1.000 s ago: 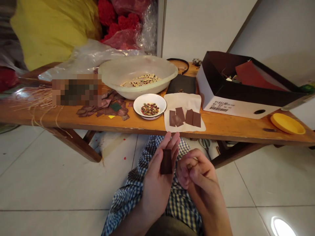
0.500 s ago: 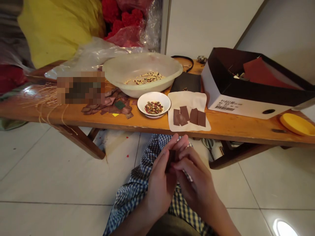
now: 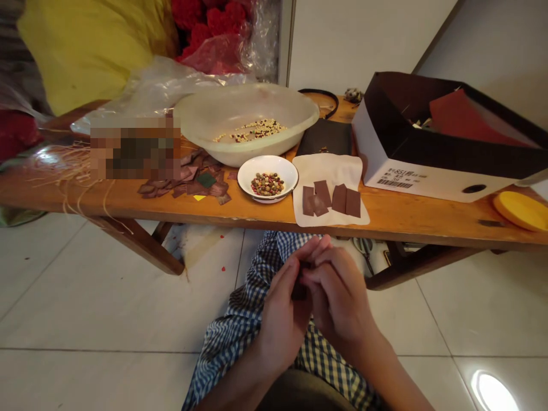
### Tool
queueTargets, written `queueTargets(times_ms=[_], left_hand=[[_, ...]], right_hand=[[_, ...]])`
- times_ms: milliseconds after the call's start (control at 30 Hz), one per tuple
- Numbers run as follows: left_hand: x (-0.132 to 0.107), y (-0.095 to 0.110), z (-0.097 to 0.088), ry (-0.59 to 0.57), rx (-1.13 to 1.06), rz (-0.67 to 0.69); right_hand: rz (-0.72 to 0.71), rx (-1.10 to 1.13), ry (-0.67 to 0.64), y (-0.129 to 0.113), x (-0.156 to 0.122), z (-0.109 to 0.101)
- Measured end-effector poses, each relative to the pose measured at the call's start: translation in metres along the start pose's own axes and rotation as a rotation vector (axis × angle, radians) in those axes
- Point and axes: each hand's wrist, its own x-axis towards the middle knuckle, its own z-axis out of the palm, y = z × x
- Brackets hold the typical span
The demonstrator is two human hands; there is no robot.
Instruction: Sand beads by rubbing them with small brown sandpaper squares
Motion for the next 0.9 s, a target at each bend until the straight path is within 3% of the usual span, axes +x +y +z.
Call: queueTargets(times_ms=[433,900], left_hand=[[0.000,-0.003,-0.012,0.085,0.036,-0.017],[-0.001,-0.002,-0.002,0.060,0.061,0.060]], right_hand=[[0.004,-0.077,-0.006,0.003,0.000,0.006],[-0.034,-0.090,-0.029,0.006,0.001,-0.003]])
